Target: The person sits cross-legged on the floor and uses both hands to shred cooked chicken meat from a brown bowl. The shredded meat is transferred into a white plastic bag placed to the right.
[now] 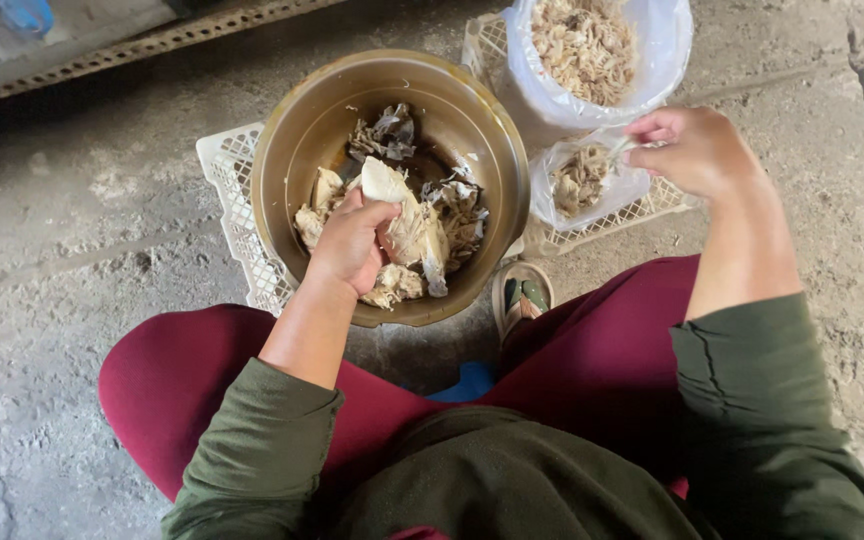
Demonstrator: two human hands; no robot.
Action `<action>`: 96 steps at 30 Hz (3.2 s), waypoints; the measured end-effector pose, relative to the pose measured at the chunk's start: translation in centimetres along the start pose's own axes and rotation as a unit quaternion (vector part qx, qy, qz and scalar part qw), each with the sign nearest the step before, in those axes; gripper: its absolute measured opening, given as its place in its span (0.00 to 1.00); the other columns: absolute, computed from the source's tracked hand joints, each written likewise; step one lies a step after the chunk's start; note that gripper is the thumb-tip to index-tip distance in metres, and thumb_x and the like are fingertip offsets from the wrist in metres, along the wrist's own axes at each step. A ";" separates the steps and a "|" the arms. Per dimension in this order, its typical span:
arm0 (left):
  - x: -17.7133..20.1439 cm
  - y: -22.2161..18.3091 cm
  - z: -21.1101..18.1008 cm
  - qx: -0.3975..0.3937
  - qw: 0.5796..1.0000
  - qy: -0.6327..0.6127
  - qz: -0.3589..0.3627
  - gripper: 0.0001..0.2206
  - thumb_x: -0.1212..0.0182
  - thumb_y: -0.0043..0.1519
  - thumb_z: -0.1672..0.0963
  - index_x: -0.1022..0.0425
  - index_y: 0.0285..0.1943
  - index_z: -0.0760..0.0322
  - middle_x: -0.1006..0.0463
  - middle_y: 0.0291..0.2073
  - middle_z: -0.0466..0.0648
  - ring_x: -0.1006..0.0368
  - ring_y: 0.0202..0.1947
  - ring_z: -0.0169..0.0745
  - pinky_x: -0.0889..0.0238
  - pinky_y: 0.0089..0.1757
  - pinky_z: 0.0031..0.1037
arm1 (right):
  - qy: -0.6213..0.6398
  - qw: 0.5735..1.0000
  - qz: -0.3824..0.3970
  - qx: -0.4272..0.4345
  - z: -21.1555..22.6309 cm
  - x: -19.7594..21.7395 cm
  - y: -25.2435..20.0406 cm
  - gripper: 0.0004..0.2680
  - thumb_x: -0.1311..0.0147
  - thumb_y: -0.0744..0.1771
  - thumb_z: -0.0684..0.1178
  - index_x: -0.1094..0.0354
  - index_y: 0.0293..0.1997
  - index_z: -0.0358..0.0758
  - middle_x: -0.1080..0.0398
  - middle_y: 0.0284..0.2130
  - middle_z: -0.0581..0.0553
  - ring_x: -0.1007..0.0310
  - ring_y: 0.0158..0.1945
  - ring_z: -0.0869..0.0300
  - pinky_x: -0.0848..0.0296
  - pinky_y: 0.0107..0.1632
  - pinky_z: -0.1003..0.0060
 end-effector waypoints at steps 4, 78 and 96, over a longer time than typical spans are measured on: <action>-0.8 0.2 -0.1 0.011 0.999 -0.021 0.022 0.18 0.47 0.58 0.65 0.32 0.58 0.72 0.24 0.47 0.53 0.26 0.48 0.44 0.30 0.52 0.40 | 0.004 0.998 -0.058 -0.027 0.0 0.9 -0.2 0.10 0.41 0.67 0.46 0.27 0.53 0.44 0.24 0.47 0.45 0.22 0.43 0.58 0.24 0.44 0.63; -2.5 -3.7 -4.9 -0.060 0.996 0.058 -0.017 0.13 0.36 0.58 0.63 0.29 0.51 0.66 0.24 0.38 0.48 0.23 0.38 0.33 0.24 0.40 0.25 | 0.458 0.867 0.132 0.145 13.8 -10.2 -2.6 0.04 0.40 0.67 0.41 0.26 0.43 0.33 0.23 0.33 0.46 0.24 0.35 0.62 0.23 0.41 0.69; -2.2 -2.9 -4.5 -0.089 0.993 0.065 -0.032 0.09 0.34 0.61 0.61 0.28 0.46 0.67 0.19 0.31 0.47 0.25 0.32 0.31 0.30 0.32 0.23 | 0.445 0.876 0.071 0.172 14.1 -9.7 -3.1 0.03 0.42 0.67 0.39 0.27 0.42 0.33 0.22 0.34 0.46 0.22 0.34 0.65 0.23 0.38 0.70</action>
Point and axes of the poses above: each hand's wrist, its own y-axis towards the middle knuckle, its own x-axis out of the back of the hand, z = x × y, the point moved 4 cm from there along y, towards the middle knuckle
